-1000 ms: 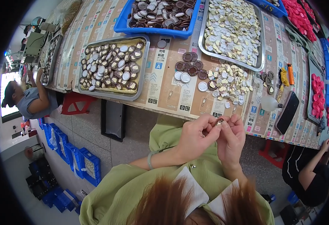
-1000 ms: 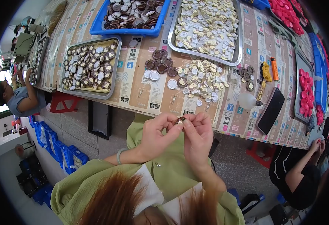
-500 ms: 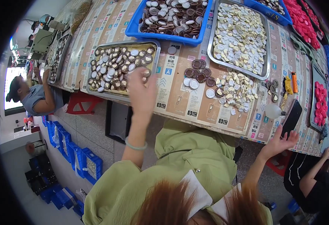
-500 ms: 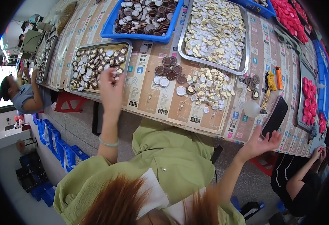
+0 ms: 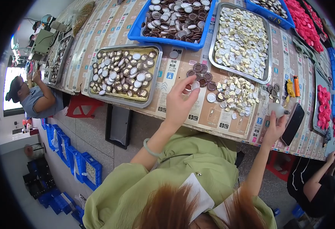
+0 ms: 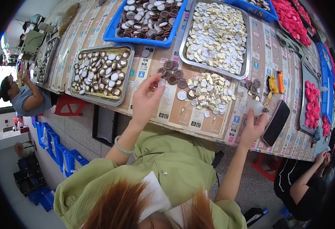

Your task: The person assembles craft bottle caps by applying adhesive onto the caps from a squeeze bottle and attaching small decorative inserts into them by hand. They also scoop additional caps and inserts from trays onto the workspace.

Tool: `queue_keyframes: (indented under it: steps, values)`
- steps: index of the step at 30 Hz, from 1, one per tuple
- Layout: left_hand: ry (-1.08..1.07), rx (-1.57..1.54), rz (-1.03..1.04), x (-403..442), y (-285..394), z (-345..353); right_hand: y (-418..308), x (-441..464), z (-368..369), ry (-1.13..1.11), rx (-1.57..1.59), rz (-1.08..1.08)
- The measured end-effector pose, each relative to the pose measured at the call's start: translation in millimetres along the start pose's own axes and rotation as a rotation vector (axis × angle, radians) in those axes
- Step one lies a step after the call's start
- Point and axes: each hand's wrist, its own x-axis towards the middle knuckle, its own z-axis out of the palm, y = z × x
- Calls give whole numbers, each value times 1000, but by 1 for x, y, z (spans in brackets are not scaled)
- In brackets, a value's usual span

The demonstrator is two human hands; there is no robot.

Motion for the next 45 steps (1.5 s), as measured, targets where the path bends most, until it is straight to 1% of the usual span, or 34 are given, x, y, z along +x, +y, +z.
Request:
queue_keyframes:
  steps: [1, 3, 4, 5, 7, 8, 9, 11, 13, 15, 16, 18, 19, 21, 25, 27, 34, 39, 45]
  values:
    - [-1, -1, 3, -2, 6, 0, -7, -3, 0, 3, 1, -2]
    - [-236, -1111, -398, -11, 14, -3, -32, -13, 1, 57, 326, 35]
    - [-342, -1250, -494, -17, 14, -4, -47, -16, 4, 26, 512, 38]
    - [-344, -1250, -499, -21, 15, -2, -57, -23, 2, 28, 508, 41]
    - [-503, -1475, -702, -29, 19, 7, -78, -38, -7, -296, 648, 196]
    - [-540, -1511, -714, -33, 18, 12, -94, -45, -5, -295, 578, 254]
    - [-543, -1513, -720, -37, 19, 14, -99, -50, -4, -292, 573, 256]
    - [-526, -1464, -772, -41, 23, 17, -105, -59, -3, -301, 599, 147]
    - [-554, -1462, -762, -43, 20, 18, -115, -61, 1, -274, 572, 140]
    - [-582, -1461, -751, -44, 20, 19, -120, -62, 3, -271, 611, 6]
    - [-592, -1439, -745, -43, 22, 19, -122, -65, 4, -271, 608, 7]
    - [-607, -1419, -742, -44, 24, 20, -125, -67, 4, -215, 545, -45]
    - [-596, -1404, -739, -45, 24, 21, -125, -68, 3, -212, 541, -45]
    - [-585, -1388, -737, -46, 25, 22, -122, -70, 2, -256, 410, -115]
    - [-582, -1387, -748, -47, 26, 22, -119, -68, 5, -276, 389, -129]
    - [-583, -1388, -749, -47, 26, 22, -121, -69, 8, -227, 446, -81]
    - [-571, -1324, -755, -48, 28, 23, -121, -68, 6, -232, 420, -100]
    - [-563, -1315, -751, -48, 29, 22, -122, -67, 4, -234, 431, -56]
    - [-565, -1324, -743, -48, 30, 22, -122, -66, 4, -237, 426, -85]
